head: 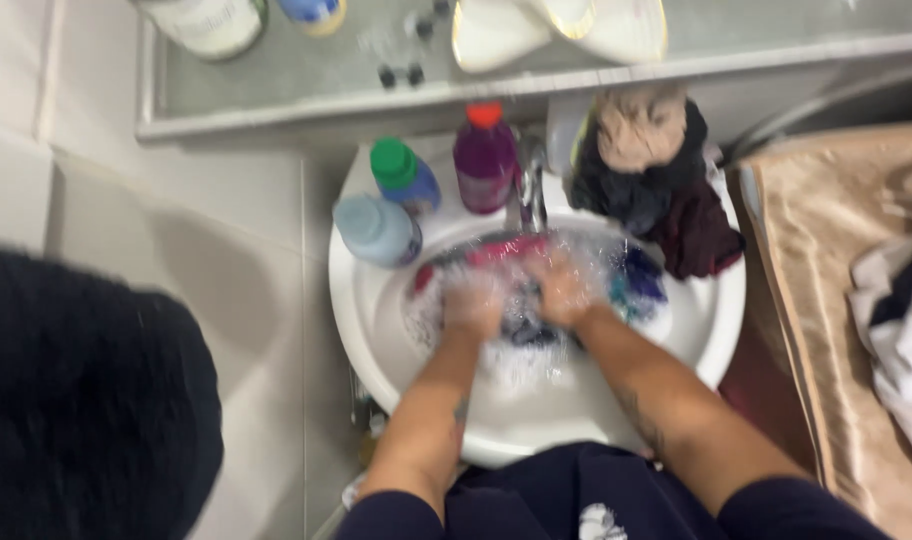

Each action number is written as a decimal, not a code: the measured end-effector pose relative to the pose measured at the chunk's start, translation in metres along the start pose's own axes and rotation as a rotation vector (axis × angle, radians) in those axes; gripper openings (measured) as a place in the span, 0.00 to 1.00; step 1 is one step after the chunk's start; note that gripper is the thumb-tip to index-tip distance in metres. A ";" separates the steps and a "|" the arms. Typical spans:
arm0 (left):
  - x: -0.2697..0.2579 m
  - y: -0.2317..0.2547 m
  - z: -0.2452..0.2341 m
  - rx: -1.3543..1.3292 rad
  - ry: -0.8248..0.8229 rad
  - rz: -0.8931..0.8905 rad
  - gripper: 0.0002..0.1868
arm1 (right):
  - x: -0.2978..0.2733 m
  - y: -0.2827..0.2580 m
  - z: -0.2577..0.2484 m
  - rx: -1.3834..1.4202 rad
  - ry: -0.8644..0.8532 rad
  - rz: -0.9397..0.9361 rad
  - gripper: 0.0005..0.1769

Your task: The person washes clothes by hand, scrubbing, lathering, and squeezing various garments in a sink filled with soapy water, and setting washed items aside onto a pile.

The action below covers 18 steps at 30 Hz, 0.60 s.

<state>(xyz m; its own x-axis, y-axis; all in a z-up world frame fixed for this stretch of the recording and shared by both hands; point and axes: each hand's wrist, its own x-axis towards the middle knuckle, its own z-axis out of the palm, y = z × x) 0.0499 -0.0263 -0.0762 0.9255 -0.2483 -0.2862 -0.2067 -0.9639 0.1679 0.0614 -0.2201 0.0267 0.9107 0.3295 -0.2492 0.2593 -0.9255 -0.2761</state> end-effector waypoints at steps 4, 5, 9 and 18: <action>-0.027 0.014 -0.085 -0.207 0.126 -0.128 0.24 | -0.017 -0.010 -0.032 0.249 0.110 0.152 0.26; -0.038 0.022 -0.110 -0.319 0.084 -0.198 0.32 | -0.024 -0.009 -0.034 0.322 0.183 0.086 0.25; -0.084 0.032 -0.170 -0.696 0.268 -0.277 0.18 | -0.057 0.007 -0.031 0.694 0.329 -0.033 0.14; -0.107 -0.002 -0.127 -1.123 0.363 -0.136 0.13 | -0.098 0.039 -0.034 1.028 0.224 -0.285 0.11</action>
<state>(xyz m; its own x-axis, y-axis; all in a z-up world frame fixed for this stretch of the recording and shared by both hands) -0.0081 0.0141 0.0741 0.9915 0.0662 -0.1117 0.1269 -0.3109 0.9419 -0.0067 -0.2947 0.0721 0.9249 0.3687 0.0930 0.1722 -0.1879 -0.9670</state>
